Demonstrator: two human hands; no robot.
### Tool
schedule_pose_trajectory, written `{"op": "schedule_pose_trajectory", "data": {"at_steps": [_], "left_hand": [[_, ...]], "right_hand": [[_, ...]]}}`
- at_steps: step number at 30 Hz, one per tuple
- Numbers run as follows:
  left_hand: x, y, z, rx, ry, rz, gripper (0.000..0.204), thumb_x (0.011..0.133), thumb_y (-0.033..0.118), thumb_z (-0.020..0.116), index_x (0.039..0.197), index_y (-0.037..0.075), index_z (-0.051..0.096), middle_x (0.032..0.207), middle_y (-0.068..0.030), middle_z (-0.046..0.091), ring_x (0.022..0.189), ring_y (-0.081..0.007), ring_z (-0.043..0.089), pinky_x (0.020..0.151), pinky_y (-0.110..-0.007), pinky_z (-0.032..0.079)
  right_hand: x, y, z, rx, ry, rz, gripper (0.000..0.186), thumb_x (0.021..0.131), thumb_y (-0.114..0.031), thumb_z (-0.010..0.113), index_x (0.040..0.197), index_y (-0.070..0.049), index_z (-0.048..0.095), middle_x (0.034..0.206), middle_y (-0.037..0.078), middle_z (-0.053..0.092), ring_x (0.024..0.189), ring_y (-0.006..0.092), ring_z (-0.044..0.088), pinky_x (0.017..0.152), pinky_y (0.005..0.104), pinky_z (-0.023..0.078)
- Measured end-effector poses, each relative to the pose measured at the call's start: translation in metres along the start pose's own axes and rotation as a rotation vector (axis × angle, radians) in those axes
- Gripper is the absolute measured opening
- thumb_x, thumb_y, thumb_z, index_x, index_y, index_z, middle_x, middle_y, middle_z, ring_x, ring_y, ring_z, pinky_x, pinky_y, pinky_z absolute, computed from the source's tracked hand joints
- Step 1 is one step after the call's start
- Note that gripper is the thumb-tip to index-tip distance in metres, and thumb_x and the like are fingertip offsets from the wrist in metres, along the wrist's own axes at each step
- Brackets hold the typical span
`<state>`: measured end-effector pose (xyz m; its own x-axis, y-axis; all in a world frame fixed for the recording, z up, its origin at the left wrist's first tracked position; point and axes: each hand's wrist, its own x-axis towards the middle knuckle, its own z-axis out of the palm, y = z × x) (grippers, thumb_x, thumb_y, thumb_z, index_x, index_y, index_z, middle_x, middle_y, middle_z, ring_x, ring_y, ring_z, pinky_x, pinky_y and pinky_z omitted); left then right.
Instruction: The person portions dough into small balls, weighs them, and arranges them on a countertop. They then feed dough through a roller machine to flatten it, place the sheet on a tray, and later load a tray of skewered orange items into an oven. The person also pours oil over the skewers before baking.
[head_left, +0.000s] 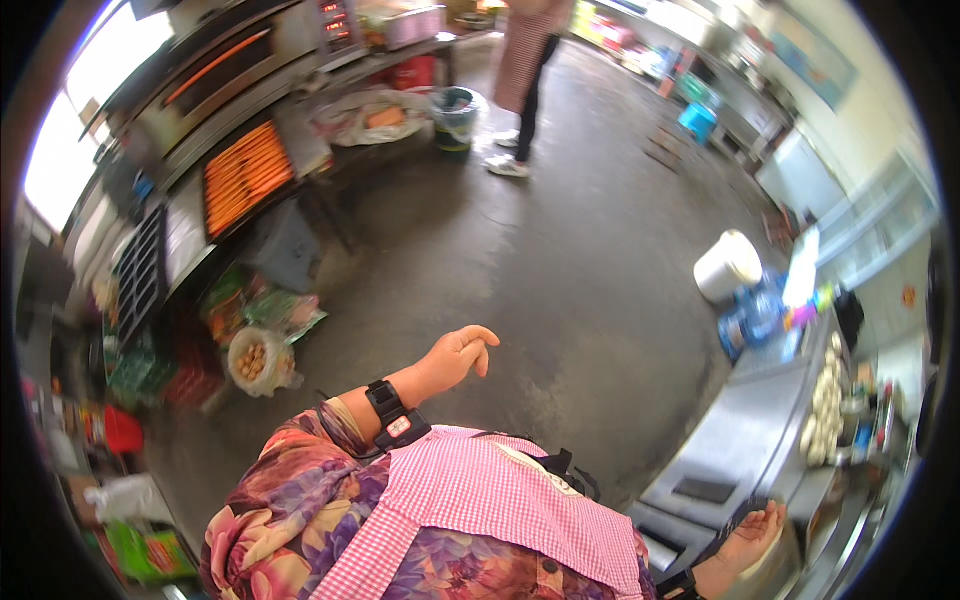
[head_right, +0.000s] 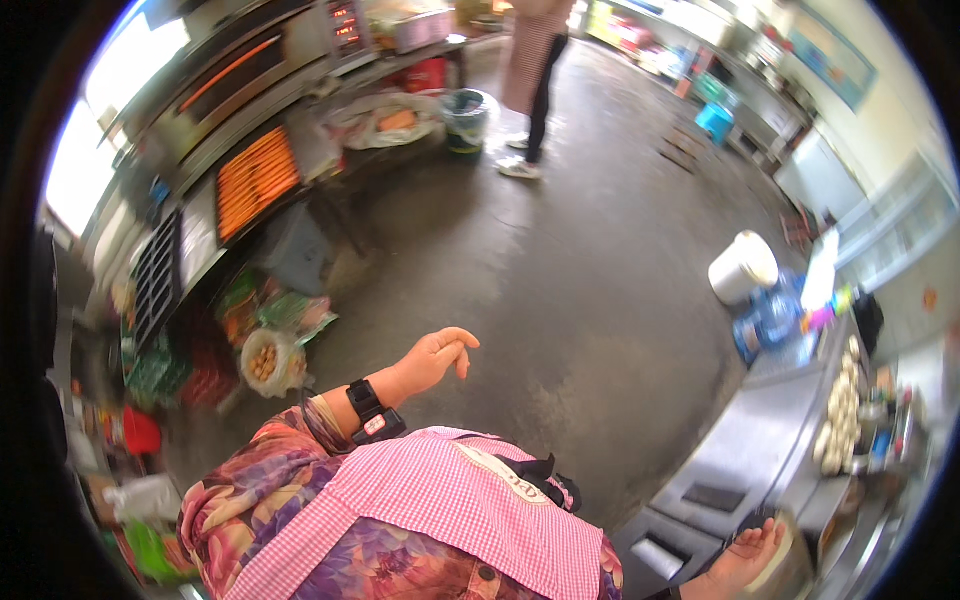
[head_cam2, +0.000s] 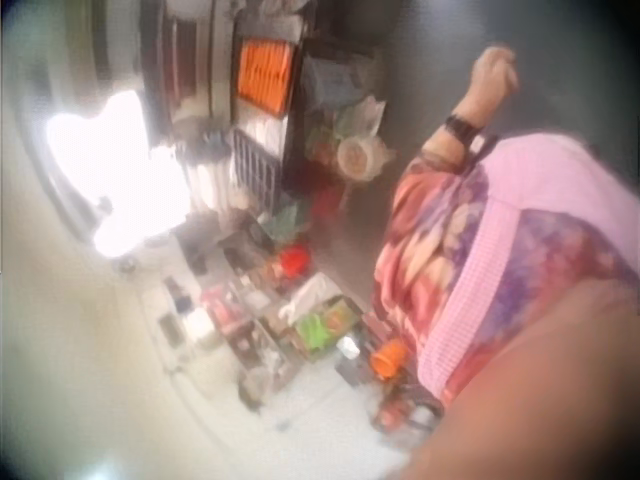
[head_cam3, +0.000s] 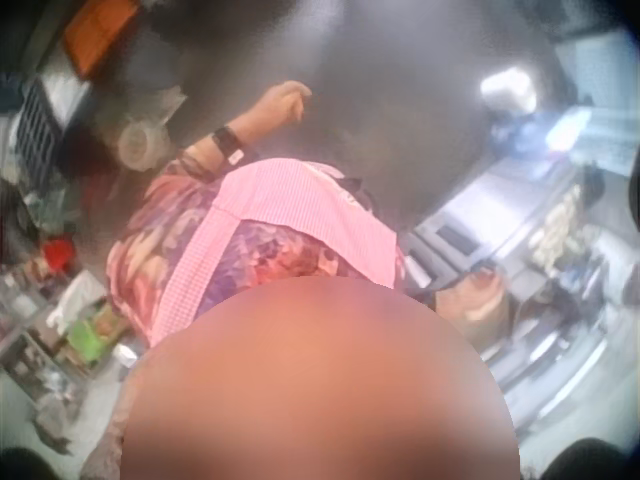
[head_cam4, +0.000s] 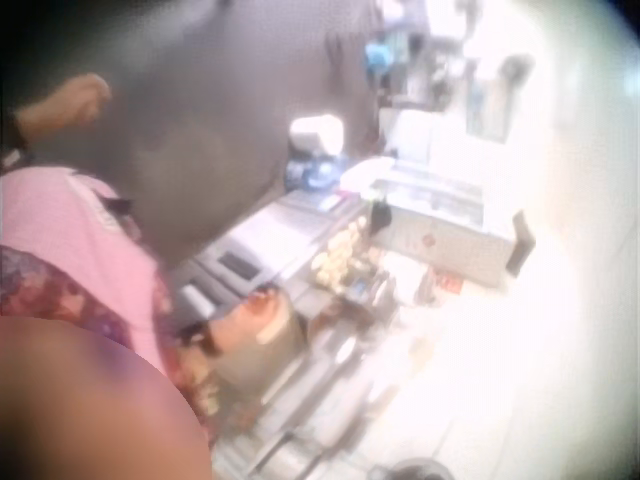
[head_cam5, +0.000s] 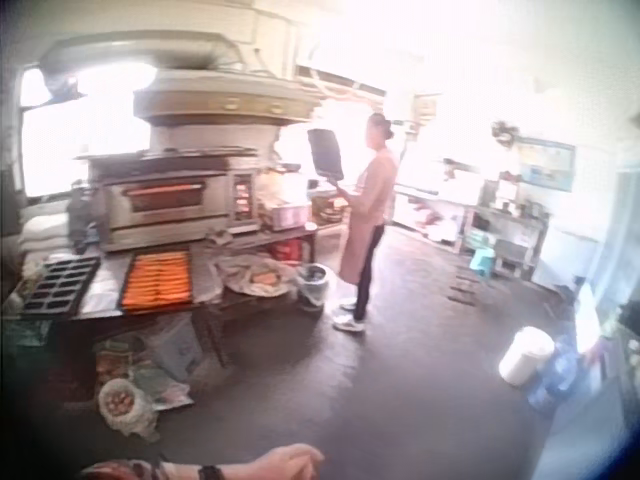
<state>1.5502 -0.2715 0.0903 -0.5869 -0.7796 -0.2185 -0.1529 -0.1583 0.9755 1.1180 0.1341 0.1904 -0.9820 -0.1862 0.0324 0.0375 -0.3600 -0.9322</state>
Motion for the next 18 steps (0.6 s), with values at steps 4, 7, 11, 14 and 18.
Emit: {"op": "schedule_pose_trajectory", "data": {"at_steps": [4,7,11,14,18], "left_hand": [[-0.007,-0.020,-0.093,-0.195,0.226,0.058,0.023,0.085,-0.002,0.041,0.101,-0.001,0.058,0.079,-0.0051,0.060,0.076,-0.0139,0.058,0.078,-0.029,0.048],[-0.005,-0.036,-0.134,-0.266,0.388,0.076,0.023,0.083,-0.003,0.043,0.100,-0.001,0.058,0.086,-0.0065,0.061,0.078,-0.0149,0.059,0.078,-0.029,0.048],[0.012,-0.054,-0.185,-0.356,0.609,0.069,0.020,0.084,-0.003,0.046,0.100,-0.001,0.058,0.088,-0.0080,0.061,0.080,-0.0160,0.060,0.078,-0.029,0.049],[0.030,-0.064,-0.228,-0.380,0.806,0.092,0.019,0.085,-0.001,0.047,0.100,-0.001,0.058,0.088,-0.0091,0.062,0.081,-0.0169,0.061,0.078,-0.030,0.052],[0.046,-0.064,-0.283,-0.401,1.103,0.048,0.018,0.086,0.000,0.048,0.102,-0.002,0.057,0.089,-0.0100,0.061,0.080,-0.0172,0.062,0.074,-0.030,0.054]], "right_hand": [[0.007,0.072,0.171,0.021,-0.237,0.185,0.030,0.091,-0.011,0.054,0.121,-0.006,0.053,0.099,0.006,0.064,0.071,0.0080,0.059,0.064,0.0202,0.051],[0.007,0.115,0.283,0.025,-0.442,0.312,0.028,0.092,-0.010,0.053,0.119,-0.003,0.052,0.096,0.009,0.065,0.070,0.0101,0.061,0.061,0.0220,0.053],[0.012,0.174,0.425,-0.042,-0.649,0.393,0.028,0.091,-0.009,0.053,0.118,-0.003,0.053,0.096,0.009,0.065,0.069,0.0101,0.061,0.062,0.0222,0.053],[0.016,0.216,0.534,-0.022,-0.820,0.422,0.026,0.091,-0.009,0.053,0.117,-0.004,0.054,0.096,0.009,0.065,0.069,0.0101,0.062,0.062,0.0224,0.053],[0.010,0.261,0.689,-0.013,-1.027,0.548,0.025,0.090,-0.008,0.054,0.114,-0.004,0.055,0.092,0.009,0.066,0.069,0.0117,0.062,0.062,0.0243,0.053]]}}
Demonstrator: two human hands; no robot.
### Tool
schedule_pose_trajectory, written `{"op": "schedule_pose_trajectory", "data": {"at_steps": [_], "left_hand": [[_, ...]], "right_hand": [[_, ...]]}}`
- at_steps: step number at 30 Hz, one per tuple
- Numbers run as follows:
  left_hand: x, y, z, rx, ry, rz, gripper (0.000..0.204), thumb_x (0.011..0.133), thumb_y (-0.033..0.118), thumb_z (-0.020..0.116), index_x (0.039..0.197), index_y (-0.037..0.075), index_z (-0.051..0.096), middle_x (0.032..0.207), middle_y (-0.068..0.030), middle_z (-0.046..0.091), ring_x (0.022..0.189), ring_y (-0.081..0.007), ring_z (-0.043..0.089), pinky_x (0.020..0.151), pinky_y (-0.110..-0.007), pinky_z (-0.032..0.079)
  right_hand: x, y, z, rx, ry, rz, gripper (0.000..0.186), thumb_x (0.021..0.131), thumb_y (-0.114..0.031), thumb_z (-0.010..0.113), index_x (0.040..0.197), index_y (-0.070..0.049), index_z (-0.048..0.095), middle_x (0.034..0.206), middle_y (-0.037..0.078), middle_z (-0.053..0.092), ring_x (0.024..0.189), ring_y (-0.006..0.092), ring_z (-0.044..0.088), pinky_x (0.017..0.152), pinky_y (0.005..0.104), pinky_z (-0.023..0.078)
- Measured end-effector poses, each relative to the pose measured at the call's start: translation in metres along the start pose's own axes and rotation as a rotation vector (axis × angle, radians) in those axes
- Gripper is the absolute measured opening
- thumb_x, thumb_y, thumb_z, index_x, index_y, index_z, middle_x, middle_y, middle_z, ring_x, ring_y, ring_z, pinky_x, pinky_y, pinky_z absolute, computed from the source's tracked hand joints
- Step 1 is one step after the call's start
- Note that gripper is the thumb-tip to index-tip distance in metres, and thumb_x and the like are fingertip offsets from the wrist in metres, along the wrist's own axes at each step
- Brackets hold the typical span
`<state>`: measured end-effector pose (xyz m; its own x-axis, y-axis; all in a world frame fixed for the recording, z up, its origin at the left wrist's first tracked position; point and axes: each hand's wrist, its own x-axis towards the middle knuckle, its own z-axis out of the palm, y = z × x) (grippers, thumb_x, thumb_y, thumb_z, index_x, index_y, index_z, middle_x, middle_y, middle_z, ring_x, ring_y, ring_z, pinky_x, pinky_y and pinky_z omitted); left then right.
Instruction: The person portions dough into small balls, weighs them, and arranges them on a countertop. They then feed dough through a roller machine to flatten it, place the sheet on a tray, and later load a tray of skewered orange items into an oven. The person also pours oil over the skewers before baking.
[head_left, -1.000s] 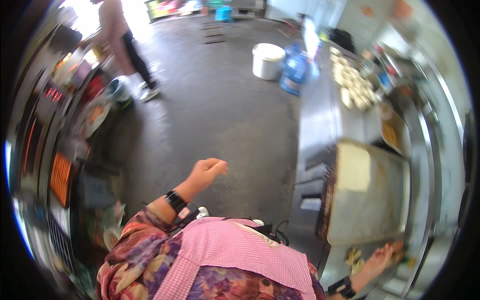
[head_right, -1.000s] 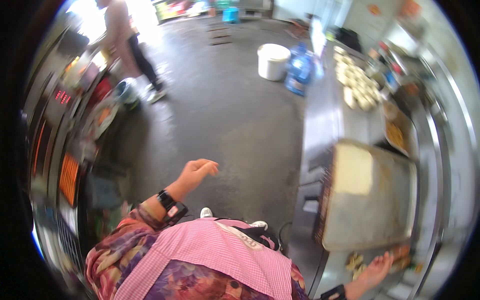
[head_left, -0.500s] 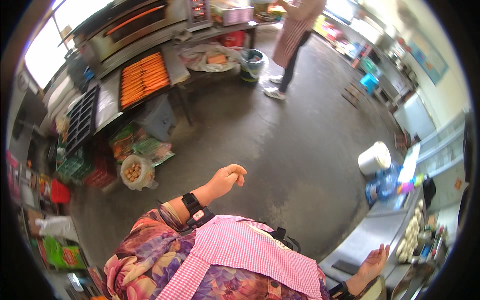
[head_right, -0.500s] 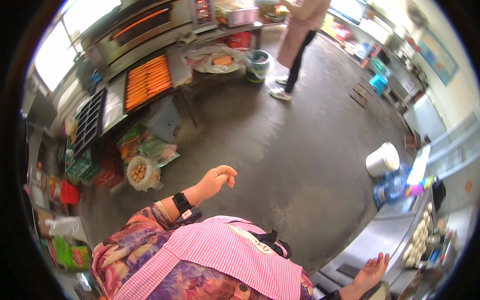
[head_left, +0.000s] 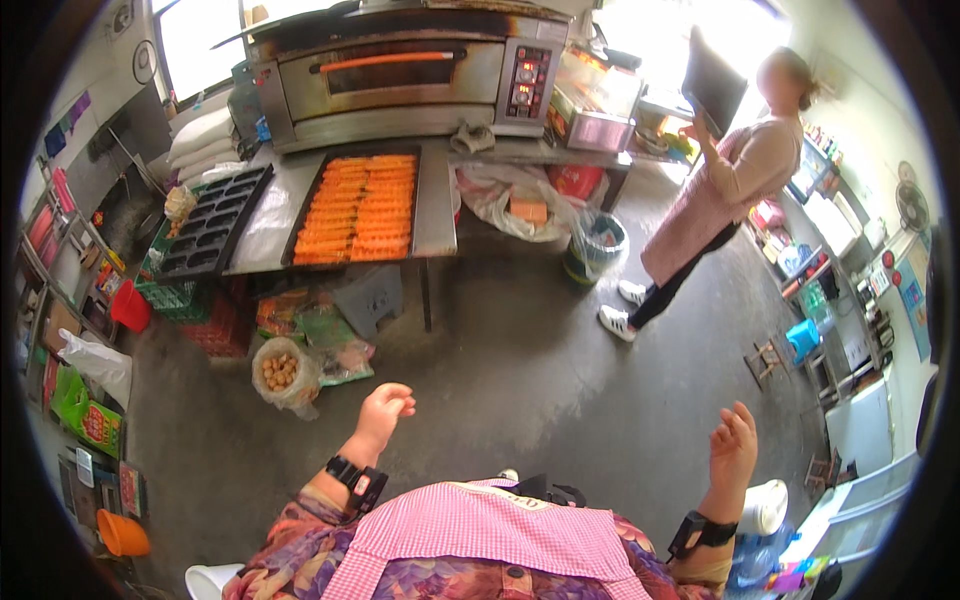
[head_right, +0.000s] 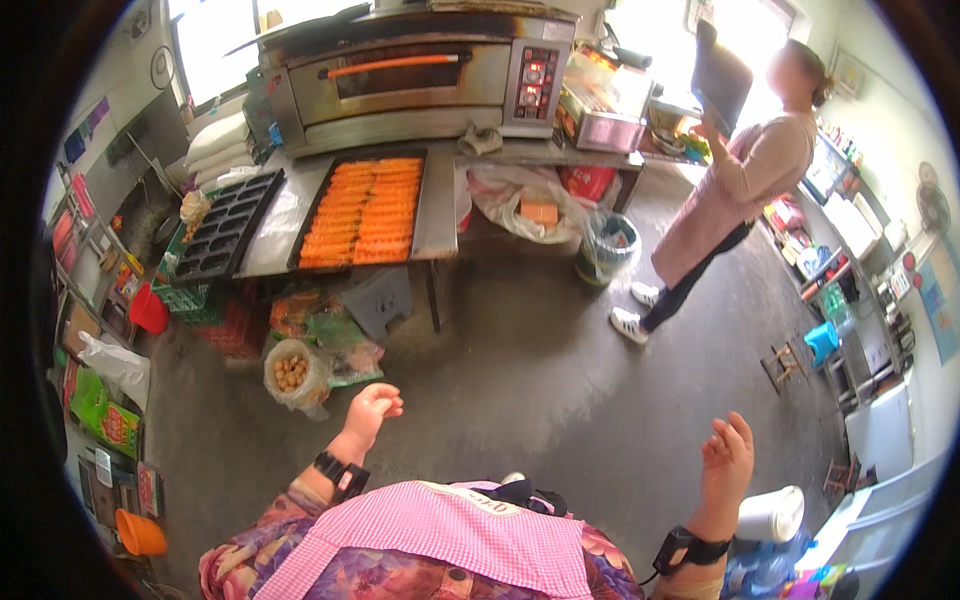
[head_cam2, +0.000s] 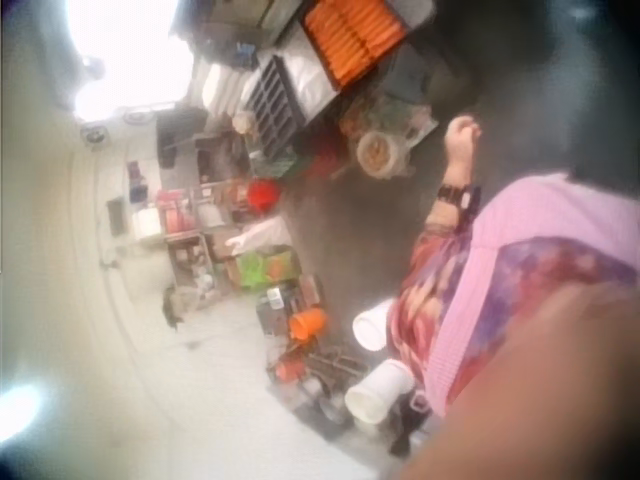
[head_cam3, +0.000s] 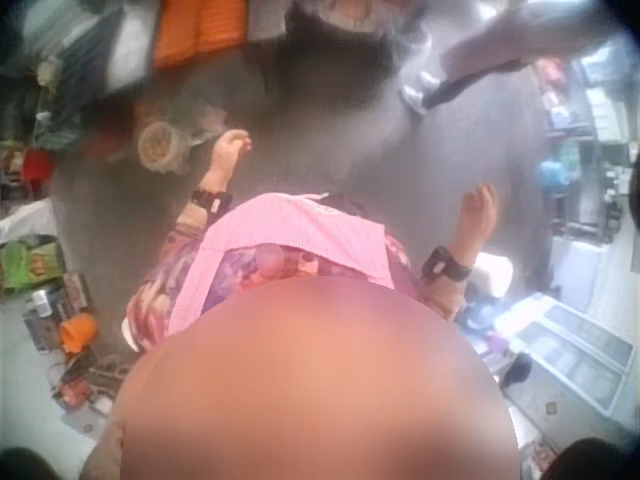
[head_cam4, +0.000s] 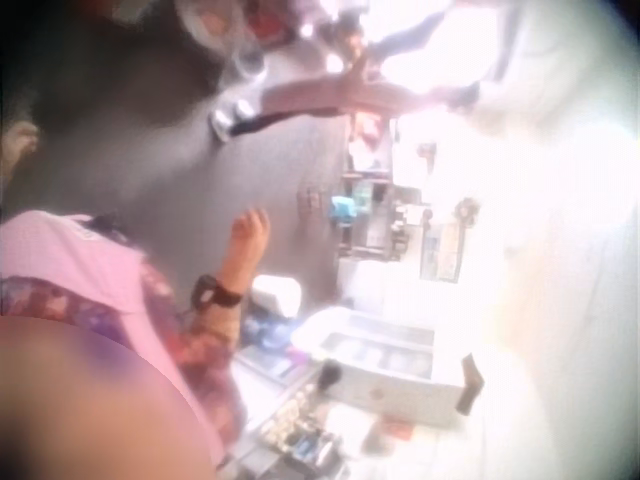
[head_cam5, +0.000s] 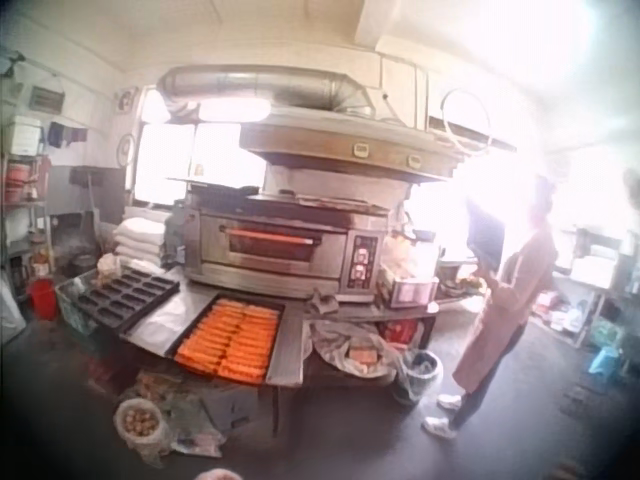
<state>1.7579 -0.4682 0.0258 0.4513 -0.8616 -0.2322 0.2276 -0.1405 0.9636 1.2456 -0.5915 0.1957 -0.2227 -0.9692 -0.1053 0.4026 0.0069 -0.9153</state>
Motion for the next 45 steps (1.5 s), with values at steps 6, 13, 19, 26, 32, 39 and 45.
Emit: {"op": "schedule_pose_trajectory", "data": {"at_steps": [6,13,19,26,32,39,45], "left_hand": [[0.049,0.022,0.004,-0.162,0.313,-0.080,0.018,0.084,-0.004,0.047,0.097,0.001,0.059,0.084,-0.0087,0.061,0.073,-0.0163,0.062,0.070,-0.029,0.055],[0.124,0.007,-0.028,-0.281,0.583,-0.122,0.017,0.083,-0.001,0.048,0.096,0.002,0.058,0.082,-0.0087,0.063,0.067,-0.0161,0.061,0.067,-0.029,0.055],[0.242,0.000,-0.034,-0.423,0.722,-0.136,0.016,0.086,0.001,0.047,0.098,0.002,0.057,0.082,-0.0089,0.062,0.067,-0.0170,0.061,0.064,-0.029,0.054],[0.325,0.023,-0.033,-0.533,0.794,-0.075,0.017,0.086,0.005,0.051,0.102,0.002,0.056,0.084,-0.0093,0.063,0.071,-0.0188,0.062,0.068,-0.031,0.052],[0.345,0.022,-0.023,-0.540,1.078,-0.054,0.018,0.086,0.007,0.055,0.103,0.003,0.056,0.085,-0.0076,0.063,0.072,-0.0174,0.061,0.068,-0.030,0.052],[0.373,0.028,0.036,-0.635,1.324,-0.140,0.022,0.088,0.015,0.056,0.107,0.005,0.056,0.090,-0.0043,0.063,0.078,-0.0151,0.062,0.070,-0.028,0.050],[0.402,0.045,0.035,-0.390,1.451,-0.319,0.034,0.089,0.024,0.054,0.116,0.003,0.055,0.097,-0.0020,0.059,0.089,-0.0121,0.055,0.076,-0.027,0.044]], "right_hand": [[0.183,0.015,0.158,0.029,-0.362,0.199,0.022,0.089,-0.005,0.053,0.111,-0.003,0.055,0.090,0.012,0.067,0.069,0.0146,0.062,0.061,0.0261,0.053],[0.331,0.085,0.363,0.047,-0.836,0.362,0.023,0.089,-0.007,0.053,0.112,-0.003,0.055,0.092,0.011,0.067,0.071,0.0160,0.062,0.064,0.0285,0.052],[0.412,0.137,0.508,-0.027,-1.018,0.428,0.021,0.090,-0.008,0.053,0.110,-0.005,0.058,0.092,0.009,0.067,0.075,0.0150,0.063,0.066,0.0278,0.052],[0.508,0.210,0.663,-0.069,-1.109,0.480,0.020,0.087,-0.011,0.058,0.107,-0.005,0.058,0.092,0.008,0.066,0.074,0.0138,0.061,0.067,0.0275,0.051],[0.593,0.305,0.827,0.003,-1.162,0.529,0.020,0.085,-0.006,0.056,0.105,-0.002,0.054,0.090,0.011,0.064,0.075,0.0180,0.061,0.068,0.0287,0.052],[0.700,0.375,1.010,0.156,-1.175,0.638,0.015,0.084,-0.015,0.065,0.090,-0.002,0.061,0.090,0.011,0.064,0.084,0.0241,0.063,0.080,0.0367,0.052],[0.780,0.424,1.100,0.449,-0.893,0.725,0.013,0.086,-0.012,0.060,0.095,-0.002,0.058,0.094,0.012,0.062,0.096,0.0301,0.057,0.091,0.0499,0.046]]}}
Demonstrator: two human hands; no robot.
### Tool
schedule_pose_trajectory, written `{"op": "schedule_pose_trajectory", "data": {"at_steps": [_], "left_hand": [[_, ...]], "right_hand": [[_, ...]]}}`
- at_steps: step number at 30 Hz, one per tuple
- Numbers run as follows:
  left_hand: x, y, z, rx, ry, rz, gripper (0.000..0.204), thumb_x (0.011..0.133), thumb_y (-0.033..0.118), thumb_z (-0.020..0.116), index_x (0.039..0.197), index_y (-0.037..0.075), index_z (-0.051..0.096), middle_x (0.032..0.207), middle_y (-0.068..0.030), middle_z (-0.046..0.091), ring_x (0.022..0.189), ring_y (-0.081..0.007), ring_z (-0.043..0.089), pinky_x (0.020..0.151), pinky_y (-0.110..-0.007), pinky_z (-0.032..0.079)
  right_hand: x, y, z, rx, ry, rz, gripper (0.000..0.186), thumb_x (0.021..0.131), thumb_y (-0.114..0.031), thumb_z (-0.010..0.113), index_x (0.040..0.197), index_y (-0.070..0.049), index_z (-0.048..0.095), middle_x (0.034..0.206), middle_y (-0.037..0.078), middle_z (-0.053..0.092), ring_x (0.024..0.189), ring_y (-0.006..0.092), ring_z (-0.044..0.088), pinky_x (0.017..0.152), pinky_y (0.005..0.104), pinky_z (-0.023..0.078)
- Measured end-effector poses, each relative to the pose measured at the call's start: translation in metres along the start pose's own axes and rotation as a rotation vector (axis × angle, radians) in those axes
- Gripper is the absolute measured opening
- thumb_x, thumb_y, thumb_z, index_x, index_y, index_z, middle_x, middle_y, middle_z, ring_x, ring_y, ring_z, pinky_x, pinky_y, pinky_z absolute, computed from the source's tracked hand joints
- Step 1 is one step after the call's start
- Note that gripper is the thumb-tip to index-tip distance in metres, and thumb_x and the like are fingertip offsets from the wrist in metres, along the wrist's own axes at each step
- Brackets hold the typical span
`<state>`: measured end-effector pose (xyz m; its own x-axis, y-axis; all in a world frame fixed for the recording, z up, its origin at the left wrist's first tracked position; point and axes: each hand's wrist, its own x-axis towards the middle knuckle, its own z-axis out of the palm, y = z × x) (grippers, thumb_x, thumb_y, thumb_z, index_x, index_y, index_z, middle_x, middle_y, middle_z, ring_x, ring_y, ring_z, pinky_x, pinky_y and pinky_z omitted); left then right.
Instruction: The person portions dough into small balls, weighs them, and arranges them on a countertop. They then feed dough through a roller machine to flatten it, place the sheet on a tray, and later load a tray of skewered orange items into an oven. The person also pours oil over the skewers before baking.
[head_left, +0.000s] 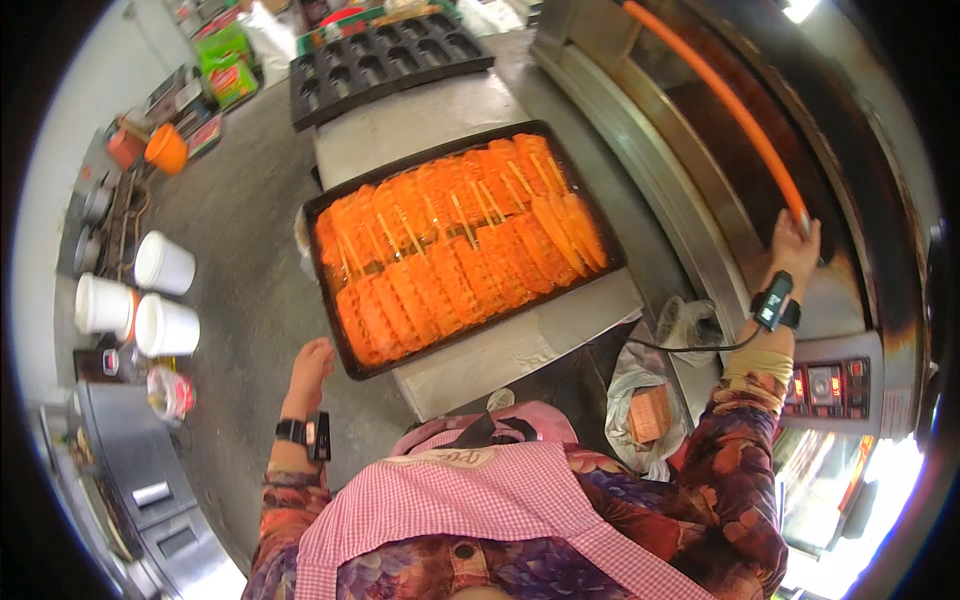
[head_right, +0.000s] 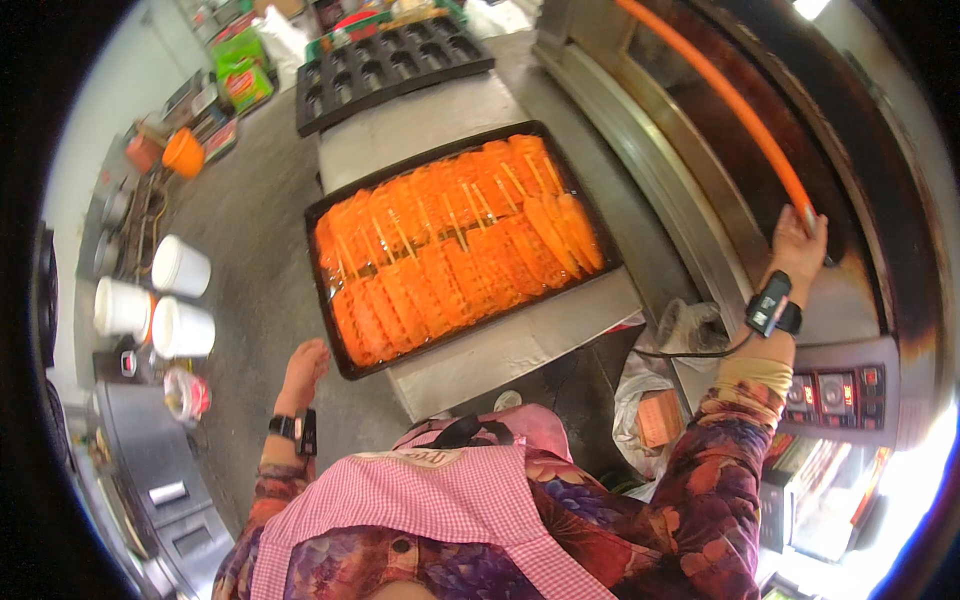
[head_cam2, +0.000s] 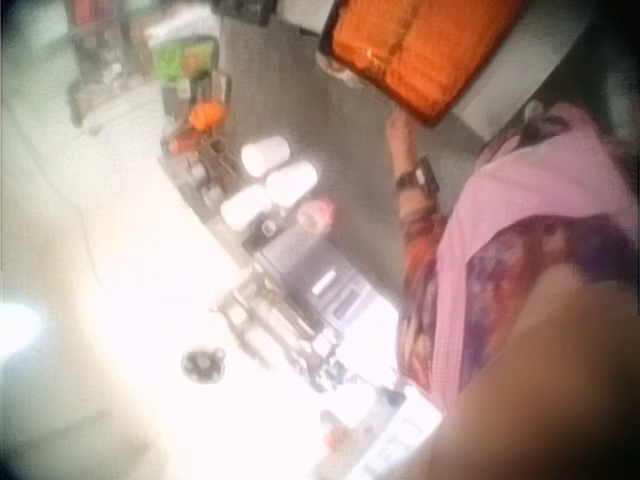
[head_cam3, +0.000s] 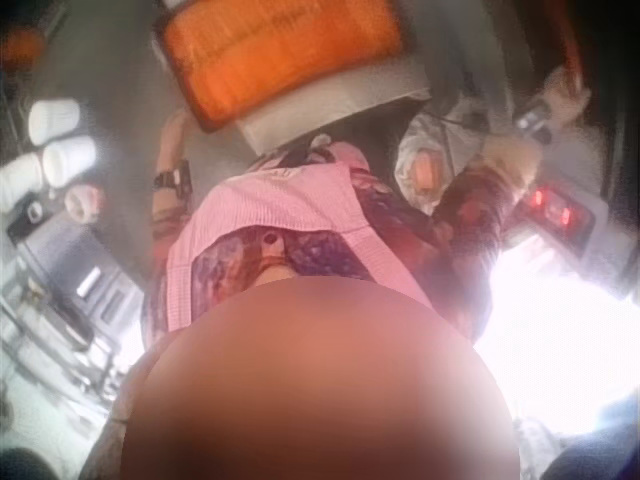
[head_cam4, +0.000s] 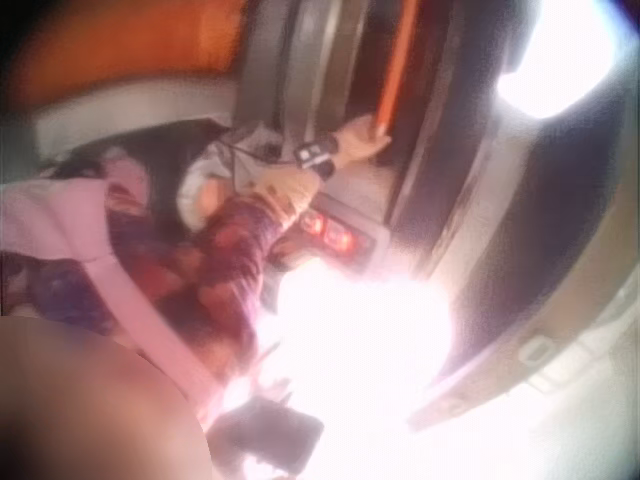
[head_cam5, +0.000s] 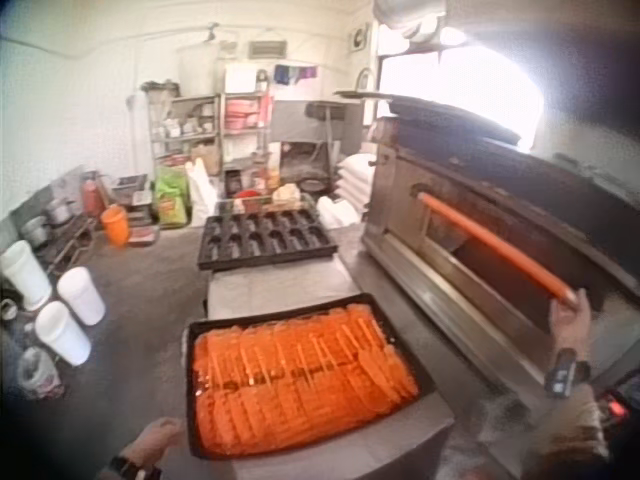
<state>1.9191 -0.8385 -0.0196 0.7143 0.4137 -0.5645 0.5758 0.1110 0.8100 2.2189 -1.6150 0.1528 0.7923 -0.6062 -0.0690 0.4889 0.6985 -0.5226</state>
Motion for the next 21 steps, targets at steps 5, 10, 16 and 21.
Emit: {"op": "schedule_pose_trajectory", "data": {"at_steps": [5,10,16,21], "left_hand": [[0.036,0.008,0.004,0.222,0.064,0.095,0.038,0.087,0.028,0.056,0.112,-0.001,0.056,0.092,-0.0049,0.060,0.082,-0.0145,0.056,0.072,-0.029,0.045],[0.080,0.009,0.002,0.293,0.088,0.105,0.034,0.085,0.024,0.058,0.107,-0.002,0.055,0.084,-0.0078,0.061,0.068,-0.0170,0.059,0.064,-0.031,0.049],[0.096,0.025,0.008,0.309,-0.147,0.034,0.030,0.082,0.018,0.058,0.103,-0.003,0.055,0.083,-0.0084,0.062,0.063,-0.0151,0.059,0.056,-0.028,0.050],[0.091,0.032,0.011,0.269,-0.231,0.040,0.027,0.079,0.009,0.054,0.103,-0.003,0.055,0.082,-0.0077,0.062,0.063,-0.0154,0.060,0.055,-0.028,0.049]], "right_hand": [[0.033,0.000,-0.007,0.002,-0.057,-0.103,0.019,0.091,-0.014,0.051,0.101,0.003,0.053,0.095,0.014,0.061,0.099,0.0306,0.058,0.095,0.0518,0.045],[-0.006,0.019,-0.005,-0.014,-0.012,-0.154,0.019,0.091,-0.013,0.048,0.098,0.004,0.054,0.092,0.011,0.062,0.096,0.0295,0.060,0.100,0.0515,0.042],[-0.100,0.078,-0.042,-0.048,-0.137,-0.095,0.015,0.087,-0.020,0.055,0.091,-0.006,0.060,0.097,0.004,0.065,0.099,0.0242,0.059,0.097,0.0486,0.043],[-0.163,0.136,-0.077,-0.099,0.062,-0.013,0.020,0.087,-0.024,0.059,0.099,-0.008,0.058,0.109,0.002,0.062,0.109,0.0212,0.053,0.102,0.0443,0.038]]}}
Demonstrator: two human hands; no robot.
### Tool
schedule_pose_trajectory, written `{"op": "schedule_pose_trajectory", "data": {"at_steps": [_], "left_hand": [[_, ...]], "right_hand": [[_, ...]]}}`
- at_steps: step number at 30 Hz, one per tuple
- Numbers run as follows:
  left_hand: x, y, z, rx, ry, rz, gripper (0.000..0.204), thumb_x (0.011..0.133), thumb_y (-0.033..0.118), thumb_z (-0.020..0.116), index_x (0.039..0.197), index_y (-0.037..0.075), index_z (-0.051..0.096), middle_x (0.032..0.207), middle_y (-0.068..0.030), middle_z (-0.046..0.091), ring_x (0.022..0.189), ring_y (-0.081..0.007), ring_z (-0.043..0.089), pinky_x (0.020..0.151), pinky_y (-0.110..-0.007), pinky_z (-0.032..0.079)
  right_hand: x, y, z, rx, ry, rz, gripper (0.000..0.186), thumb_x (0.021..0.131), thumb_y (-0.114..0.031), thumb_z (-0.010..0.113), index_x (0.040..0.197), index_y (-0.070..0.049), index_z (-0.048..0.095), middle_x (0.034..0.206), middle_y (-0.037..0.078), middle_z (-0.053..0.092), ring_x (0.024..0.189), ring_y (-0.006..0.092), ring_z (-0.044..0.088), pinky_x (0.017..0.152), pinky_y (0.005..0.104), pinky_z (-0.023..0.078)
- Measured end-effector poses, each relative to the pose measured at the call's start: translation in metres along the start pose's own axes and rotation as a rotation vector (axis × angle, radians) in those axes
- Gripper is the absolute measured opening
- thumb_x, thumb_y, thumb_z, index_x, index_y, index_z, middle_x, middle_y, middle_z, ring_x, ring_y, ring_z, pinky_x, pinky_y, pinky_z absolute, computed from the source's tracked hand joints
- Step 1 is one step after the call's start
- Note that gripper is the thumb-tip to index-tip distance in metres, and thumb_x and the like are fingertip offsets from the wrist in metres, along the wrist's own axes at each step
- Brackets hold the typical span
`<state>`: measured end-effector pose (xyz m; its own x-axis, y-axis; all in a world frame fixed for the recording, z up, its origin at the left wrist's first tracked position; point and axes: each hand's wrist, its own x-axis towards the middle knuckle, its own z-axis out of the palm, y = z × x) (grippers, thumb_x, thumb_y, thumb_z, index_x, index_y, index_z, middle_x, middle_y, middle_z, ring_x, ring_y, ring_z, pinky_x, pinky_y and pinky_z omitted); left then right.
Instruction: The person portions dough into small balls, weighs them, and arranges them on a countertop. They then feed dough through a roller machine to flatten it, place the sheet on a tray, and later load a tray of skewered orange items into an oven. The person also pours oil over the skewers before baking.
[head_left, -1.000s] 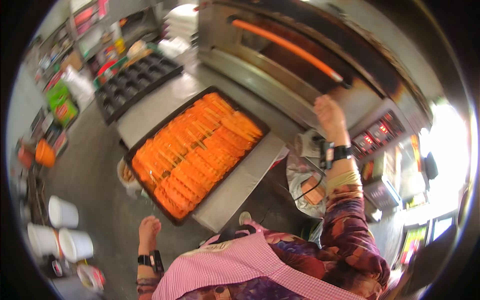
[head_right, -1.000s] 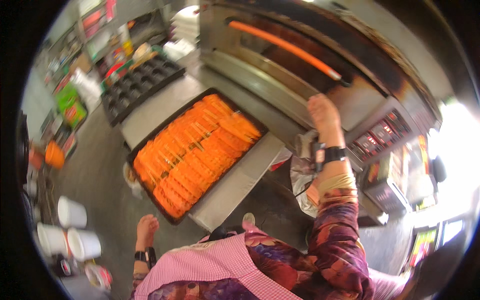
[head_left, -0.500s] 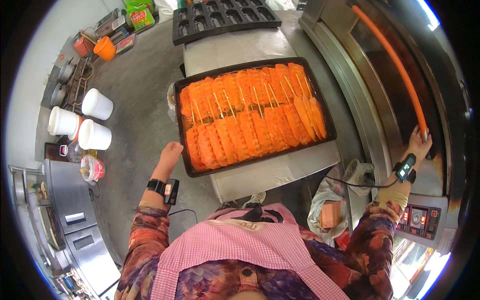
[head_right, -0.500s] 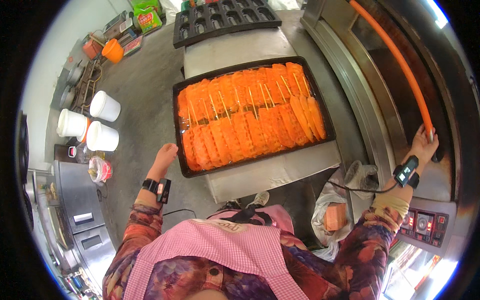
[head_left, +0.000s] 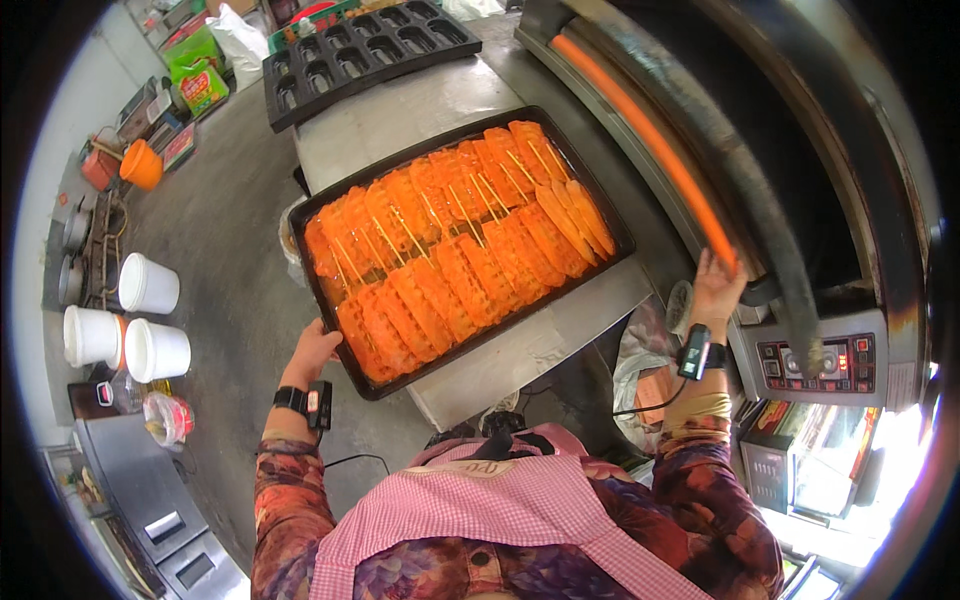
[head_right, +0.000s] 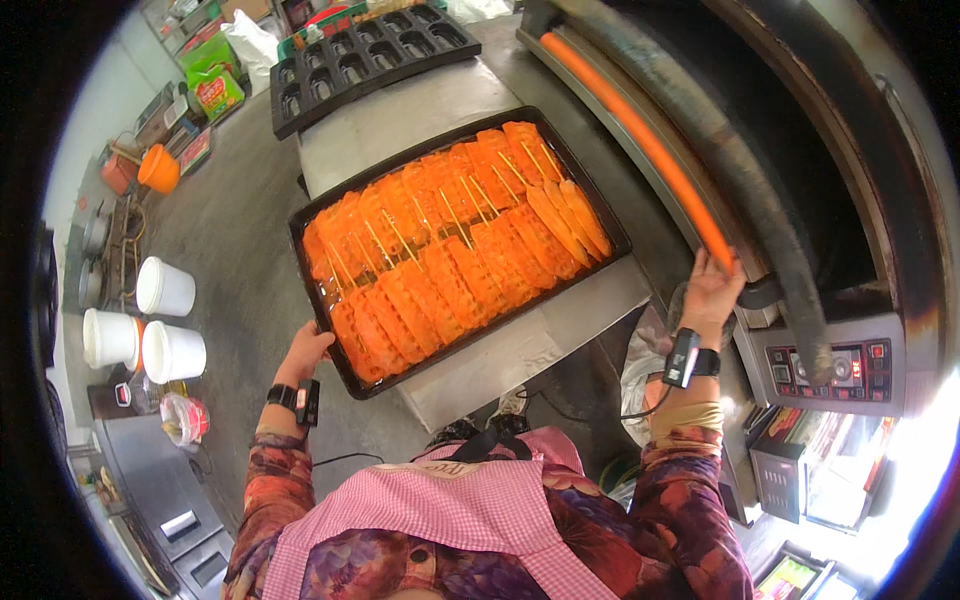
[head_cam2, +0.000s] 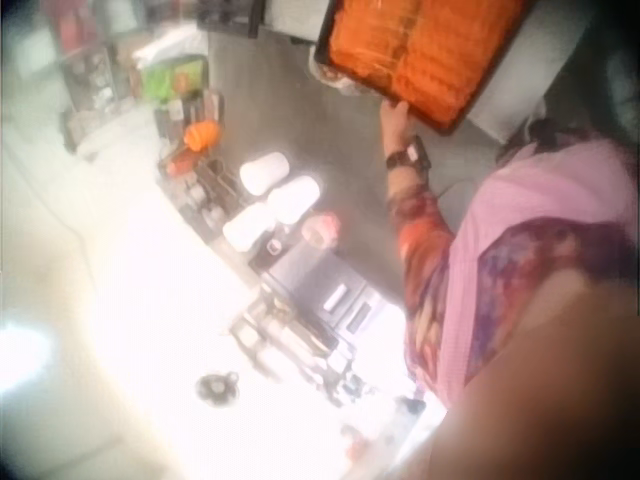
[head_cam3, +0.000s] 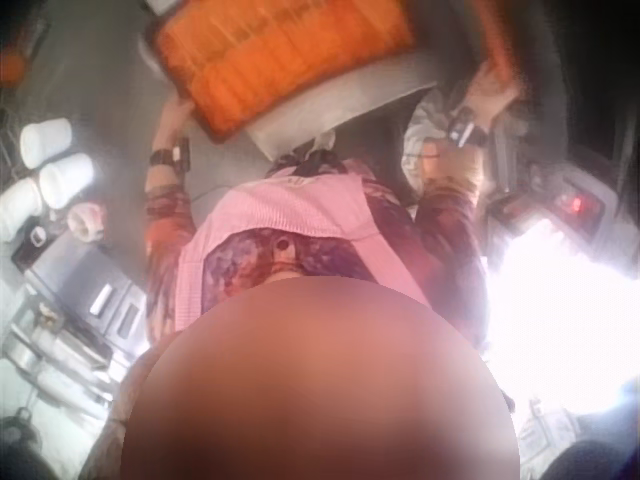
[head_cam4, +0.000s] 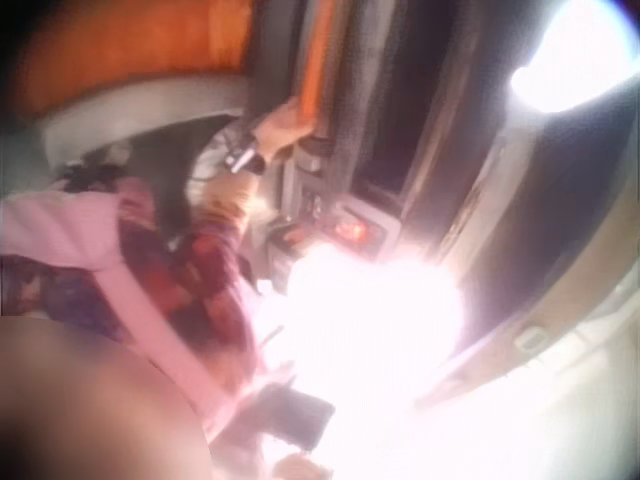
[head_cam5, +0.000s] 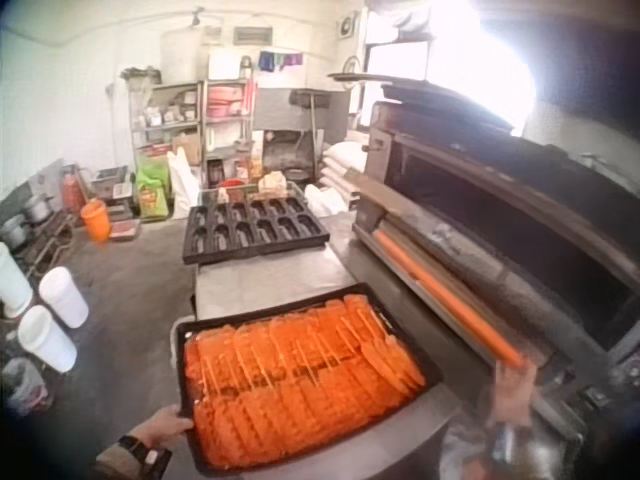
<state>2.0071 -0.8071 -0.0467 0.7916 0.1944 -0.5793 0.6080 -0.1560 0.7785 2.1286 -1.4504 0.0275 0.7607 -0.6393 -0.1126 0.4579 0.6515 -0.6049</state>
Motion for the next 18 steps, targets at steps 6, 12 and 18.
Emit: {"op": "schedule_pose_trajectory", "data": {"at_steps": [6,12,18], "left_hand": [[-0.004,-0.006,0.004,-0.051,-0.043,-0.023,0.027,0.080,0.006,0.052,0.106,-0.001,0.053,0.082,-0.0069,0.061,0.063,-0.0152,0.059,0.056,-0.028,0.049],[0.000,-0.014,0.008,-0.131,-0.033,-0.038,0.029,0.082,0.003,0.051,0.111,0.004,0.053,0.086,-0.0011,0.062,0.065,-0.0106,0.058,0.055,-0.024,0.046],[0.003,-0.019,0.014,-0.148,0.023,-0.068,0.030,0.083,0.002,0.051,0.113,0.004,0.052,0.089,-0.0017,0.062,0.064,-0.0106,0.056,0.053,-0.024,0.046]], "right_hand": [[-0.003,0.058,-0.038,0.016,0.183,0.123,0.026,0.087,-0.025,0.061,0.105,-0.007,0.056,0.116,0.003,0.059,0.117,0.0214,0.049,0.105,0.0425,0.036],[0.028,0.090,-0.054,0.014,0.370,0.249,0.031,0.091,-0.020,0.055,0.117,-0.004,0.053,0.124,0.007,0.057,0.124,0.0233,0.046,0.107,0.0394,0.036],[0.050,0.163,0.018,-0.686,-0.225,0.345,0.039,0.088,-0.018,0.061,0.123,-0.003,0.051,0.125,0.014,0.055,0.122,0.0254,0.047,0.098,0.0366,0.042]]}}
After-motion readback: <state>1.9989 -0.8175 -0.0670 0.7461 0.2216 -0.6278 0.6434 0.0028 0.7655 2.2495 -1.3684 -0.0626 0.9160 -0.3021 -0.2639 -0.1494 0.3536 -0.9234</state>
